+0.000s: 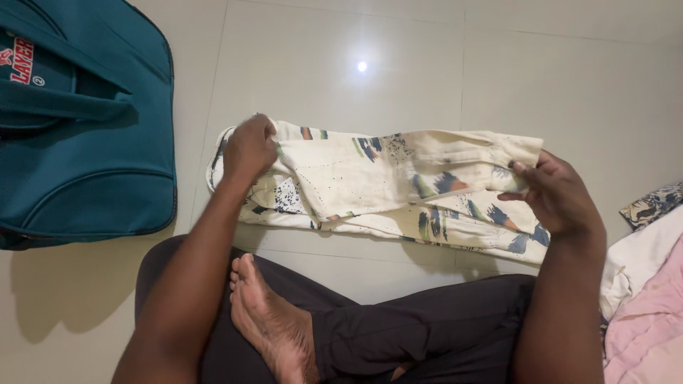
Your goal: The person folds a shirt on the floor by bringing the sides inward, smoothing the fabric, and folding the body into a square before placing it into a bag.
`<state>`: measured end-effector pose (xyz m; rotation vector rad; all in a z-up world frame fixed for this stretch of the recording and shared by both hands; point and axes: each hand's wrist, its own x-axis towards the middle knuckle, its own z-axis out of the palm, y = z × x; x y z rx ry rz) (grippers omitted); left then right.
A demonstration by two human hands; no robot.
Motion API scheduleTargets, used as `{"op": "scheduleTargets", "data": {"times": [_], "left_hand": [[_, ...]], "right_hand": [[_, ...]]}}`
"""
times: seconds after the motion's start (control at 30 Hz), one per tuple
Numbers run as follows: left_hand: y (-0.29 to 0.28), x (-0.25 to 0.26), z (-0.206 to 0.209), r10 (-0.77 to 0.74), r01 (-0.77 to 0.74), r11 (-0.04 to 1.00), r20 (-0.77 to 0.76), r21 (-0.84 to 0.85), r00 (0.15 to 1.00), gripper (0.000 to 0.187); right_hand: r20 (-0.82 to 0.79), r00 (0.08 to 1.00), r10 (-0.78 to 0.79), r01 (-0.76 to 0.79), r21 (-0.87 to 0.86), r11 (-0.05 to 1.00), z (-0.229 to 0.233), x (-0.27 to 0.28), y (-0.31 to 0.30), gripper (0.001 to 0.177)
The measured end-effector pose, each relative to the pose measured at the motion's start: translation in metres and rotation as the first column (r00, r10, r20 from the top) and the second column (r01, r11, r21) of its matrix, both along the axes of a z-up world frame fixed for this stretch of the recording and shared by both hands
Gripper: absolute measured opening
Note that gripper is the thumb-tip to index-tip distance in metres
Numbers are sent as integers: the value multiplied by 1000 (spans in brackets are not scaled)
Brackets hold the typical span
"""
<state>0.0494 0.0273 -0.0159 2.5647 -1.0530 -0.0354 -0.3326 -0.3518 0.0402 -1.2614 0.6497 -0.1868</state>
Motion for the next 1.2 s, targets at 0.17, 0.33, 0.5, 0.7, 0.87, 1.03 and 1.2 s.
{"op": "scheduleTargets", "data": {"times": [0.17,0.33,0.5,0.7,0.87,1.03,1.2], "left_hand": [[-10,-41,9,353,-209,920,-472,331,808,41],[-9,-36,-23,249,-312,949,-718,47,649,31],[-6,-28,-27,-161,-507,803,-933,-314,322,21],[-16,-37,-20,52,-501,859,-956,-105,289,32],[-16,-46,-24,177,-320,945,-936,74,306,52],[-10,-42,-12,11,-269,961,-963,-64,268,65],[-11,-49,-8,68,-192,981,-955,11,290,70]], "right_hand": [[-312,946,-92,15,-240,971,-26,5,-13,33],[-373,922,-103,-27,-327,945,-34,5,-14,32],[-242,961,-133,99,-149,984,-18,-20,-26,35],[-526,850,-31,-88,-200,976,-76,-38,-47,52],[-762,646,44,-304,-204,931,-101,-36,-56,51],[-724,690,14,-244,-215,946,-93,-41,-64,46],[-789,611,60,-307,-166,937,-104,-48,-67,51]]}}
